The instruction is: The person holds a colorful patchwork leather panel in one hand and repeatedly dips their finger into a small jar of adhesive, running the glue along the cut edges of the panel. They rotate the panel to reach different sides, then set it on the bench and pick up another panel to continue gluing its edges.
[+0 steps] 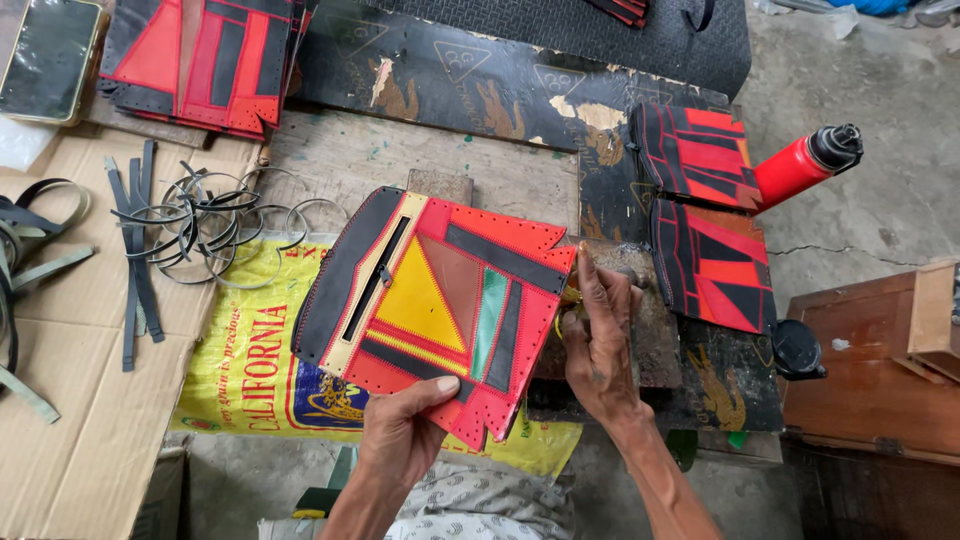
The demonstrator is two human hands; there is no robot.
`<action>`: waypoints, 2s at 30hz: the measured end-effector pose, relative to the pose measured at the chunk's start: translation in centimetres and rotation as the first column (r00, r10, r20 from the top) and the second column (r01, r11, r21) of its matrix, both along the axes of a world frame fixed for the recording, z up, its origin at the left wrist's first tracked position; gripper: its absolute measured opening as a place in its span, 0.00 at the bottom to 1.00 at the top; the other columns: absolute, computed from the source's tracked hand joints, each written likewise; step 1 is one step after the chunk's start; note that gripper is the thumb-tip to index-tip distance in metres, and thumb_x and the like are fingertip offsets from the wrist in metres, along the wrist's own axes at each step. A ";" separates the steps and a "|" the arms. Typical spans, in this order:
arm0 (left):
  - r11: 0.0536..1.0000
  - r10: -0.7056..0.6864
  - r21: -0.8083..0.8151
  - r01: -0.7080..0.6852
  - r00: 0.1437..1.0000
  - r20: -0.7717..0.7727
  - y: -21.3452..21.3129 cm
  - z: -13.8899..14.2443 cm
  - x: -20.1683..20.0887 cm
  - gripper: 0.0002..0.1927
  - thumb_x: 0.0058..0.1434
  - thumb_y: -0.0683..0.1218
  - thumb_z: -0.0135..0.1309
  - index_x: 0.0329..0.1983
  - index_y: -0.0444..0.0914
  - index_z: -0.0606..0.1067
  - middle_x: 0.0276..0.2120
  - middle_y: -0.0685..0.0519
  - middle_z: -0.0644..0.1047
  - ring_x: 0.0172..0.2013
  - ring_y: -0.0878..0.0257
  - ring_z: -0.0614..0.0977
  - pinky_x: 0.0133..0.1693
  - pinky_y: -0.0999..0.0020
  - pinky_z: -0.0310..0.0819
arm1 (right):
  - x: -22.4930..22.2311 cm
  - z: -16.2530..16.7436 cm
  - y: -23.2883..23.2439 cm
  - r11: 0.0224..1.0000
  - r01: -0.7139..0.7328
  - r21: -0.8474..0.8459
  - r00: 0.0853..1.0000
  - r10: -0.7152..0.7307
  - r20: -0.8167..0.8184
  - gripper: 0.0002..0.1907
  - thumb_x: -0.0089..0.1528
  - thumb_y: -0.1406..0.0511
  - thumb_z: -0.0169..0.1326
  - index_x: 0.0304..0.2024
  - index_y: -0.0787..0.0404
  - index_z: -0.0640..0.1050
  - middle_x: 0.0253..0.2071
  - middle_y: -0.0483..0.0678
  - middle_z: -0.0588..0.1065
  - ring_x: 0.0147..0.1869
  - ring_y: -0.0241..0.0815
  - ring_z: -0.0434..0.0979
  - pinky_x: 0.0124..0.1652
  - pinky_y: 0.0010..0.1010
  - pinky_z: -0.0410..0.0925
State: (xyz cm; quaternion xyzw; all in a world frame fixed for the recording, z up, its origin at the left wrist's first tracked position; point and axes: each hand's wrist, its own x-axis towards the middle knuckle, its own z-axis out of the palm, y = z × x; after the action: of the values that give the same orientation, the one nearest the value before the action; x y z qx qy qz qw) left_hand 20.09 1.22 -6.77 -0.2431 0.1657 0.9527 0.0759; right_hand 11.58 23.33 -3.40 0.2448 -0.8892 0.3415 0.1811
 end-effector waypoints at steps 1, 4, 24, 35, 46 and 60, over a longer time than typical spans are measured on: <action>1.000 0.000 -0.006 0.000 1.000 -0.013 0.0 -0.1 0.0 0.23 0.54 0.28 0.51 0.55 0.20 0.69 0.46 0.35 0.79 0.44 0.46 0.85 0.48 0.49 0.84 | 0.0 0.1 0.0 1.000 -0.004 -0.012 1.000 0.004 0.011 0.37 0.66 0.71 0.43 0.78 0.57 0.55 0.60 0.50 0.69 0.61 0.47 0.63 0.65 0.40 0.52; 1.000 -0.003 -0.003 0.003 1.000 -0.013 -0.2 -0.3 0.0 0.23 0.53 0.28 0.51 0.54 0.23 0.69 0.46 0.37 0.79 0.44 0.48 0.85 0.47 0.50 0.85 | 0.1 0.3 -0.3 0.998 -0.002 -0.067 0.997 0.007 0.077 0.36 0.66 0.69 0.44 0.78 0.59 0.54 0.57 0.51 0.68 0.60 0.47 0.62 0.66 0.40 0.51; 0.942 0.306 -0.108 -0.318 0.945 -0.119 1.8 -0.7 -3.0 0.17 0.56 0.30 0.55 0.49 0.32 0.74 0.40 0.47 0.81 0.40 0.57 0.85 0.45 0.59 0.85 | 7.2 0.5 -3.0 0.997 -0.029 0.075 0.997 0.034 -0.067 0.35 0.56 0.77 0.47 0.66 0.56 0.73 0.51 0.47 0.71 0.56 0.47 0.65 0.58 0.38 0.57; 0.971 0.233 -0.040 -0.236 0.970 -0.076 1.1 -1.6 -2.9 0.11 0.60 0.31 0.54 0.45 0.24 0.74 0.39 0.41 0.81 0.40 0.54 0.85 0.46 0.57 0.85 | 6.2 1.1 -2.3 0.979 -0.106 -0.174 0.993 0.114 0.035 0.30 0.58 0.80 0.47 0.59 0.53 0.79 0.54 0.47 0.70 0.59 0.43 0.63 0.59 0.31 0.61; 0.973 0.224 -0.027 -0.227 0.971 -0.081 1.2 -0.3 -2.8 0.16 0.60 0.30 0.52 0.52 0.25 0.71 0.45 0.40 0.79 0.44 0.54 0.84 0.49 0.58 0.84 | 4.4 2.9 -1.0 0.984 -0.139 0.112 0.978 0.155 -0.143 0.31 0.54 0.81 0.49 0.53 0.48 0.82 0.52 0.49 0.69 0.60 0.50 0.62 0.61 0.39 0.57; 0.981 0.169 -0.082 -0.177 0.981 -0.100 1.6 -2.3 -1.2 0.15 0.59 0.31 0.56 0.50 0.25 0.73 0.44 0.40 0.80 0.44 0.54 0.85 0.50 0.58 0.84 | 0.1 2.7 -0.5 0.957 0.142 -0.253 0.977 -0.095 0.189 0.40 0.58 0.78 0.44 0.73 0.53 0.63 0.63 0.53 0.66 0.66 0.44 0.67 0.60 0.33 0.63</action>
State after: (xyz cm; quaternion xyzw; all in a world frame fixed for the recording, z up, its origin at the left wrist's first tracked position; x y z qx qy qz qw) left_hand 18.94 2.81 -9.06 -0.2152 0.1905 0.9575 -0.0262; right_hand 11.70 22.85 -0.68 0.1336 -0.8610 0.4661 0.1538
